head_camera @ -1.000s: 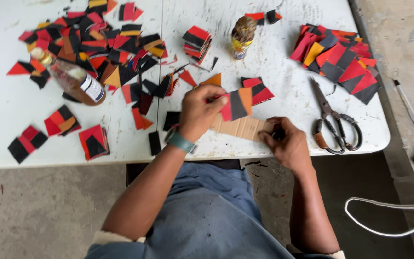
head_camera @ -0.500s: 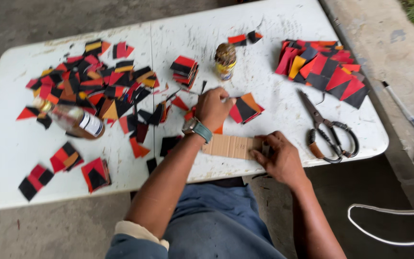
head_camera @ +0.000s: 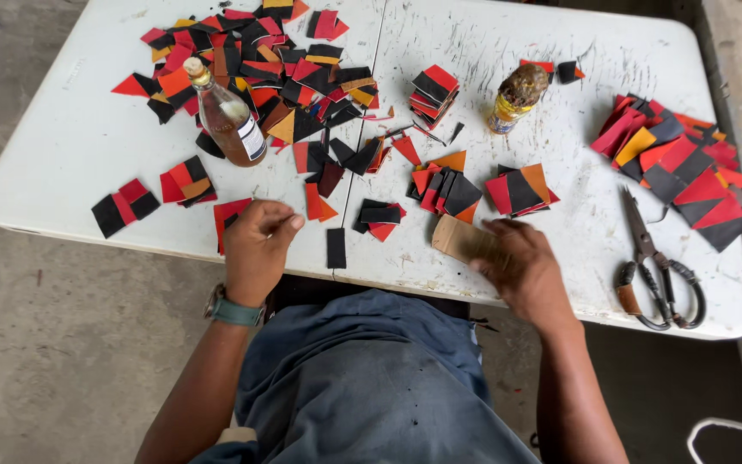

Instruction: The person repeatedly picks up small rectangular pieces of red, black, and orange material, aligns them, and trims edges using shears. The person stacks the trimmed pieces on the table and continues the cycle with new pieces.

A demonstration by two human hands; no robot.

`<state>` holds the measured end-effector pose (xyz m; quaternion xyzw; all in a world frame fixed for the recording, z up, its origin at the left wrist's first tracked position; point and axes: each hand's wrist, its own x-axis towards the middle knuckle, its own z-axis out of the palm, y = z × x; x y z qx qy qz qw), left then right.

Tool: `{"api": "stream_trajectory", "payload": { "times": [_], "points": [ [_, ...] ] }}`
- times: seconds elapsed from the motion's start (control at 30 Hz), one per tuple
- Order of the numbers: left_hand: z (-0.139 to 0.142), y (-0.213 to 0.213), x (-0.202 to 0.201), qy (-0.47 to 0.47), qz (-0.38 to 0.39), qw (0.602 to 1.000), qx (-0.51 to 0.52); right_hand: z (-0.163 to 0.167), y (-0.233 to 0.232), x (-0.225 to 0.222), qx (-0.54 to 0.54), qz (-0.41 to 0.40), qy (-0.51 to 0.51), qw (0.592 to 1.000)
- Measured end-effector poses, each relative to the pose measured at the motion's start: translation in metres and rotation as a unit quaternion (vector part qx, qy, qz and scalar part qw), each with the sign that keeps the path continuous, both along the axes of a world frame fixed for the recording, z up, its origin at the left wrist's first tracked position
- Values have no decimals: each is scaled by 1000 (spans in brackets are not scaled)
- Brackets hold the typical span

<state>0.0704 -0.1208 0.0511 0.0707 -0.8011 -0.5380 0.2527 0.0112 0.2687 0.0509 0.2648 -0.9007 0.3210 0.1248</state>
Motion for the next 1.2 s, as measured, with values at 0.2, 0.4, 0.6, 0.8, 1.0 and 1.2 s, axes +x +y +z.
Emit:
{"api": "stream_trajectory", "payload": {
  "times": [0.2,0.4,0.6,0.8,1.0,1.2],
  "points": [
    [-23,-6,10,5,17,999,39,24,10,14,85,-20,-82,993],
    [-13,5,3,1,5,1000,-14,32,28,6,24,-62,-105,992],
    [3,10,6,23,2,992,-123,30,-28,-66,85,-49,51,994],
    [1,1,13,36,28,989,-144,20,-58,-102,179,-53,8,982],
    [-8,0,14,12,22,991,-129,14,-66,-100,58,22,-89,994],
    [-12,-1,12,34,14,994,-105,35,-68,-105,223,25,-203,953]
  ]
}}
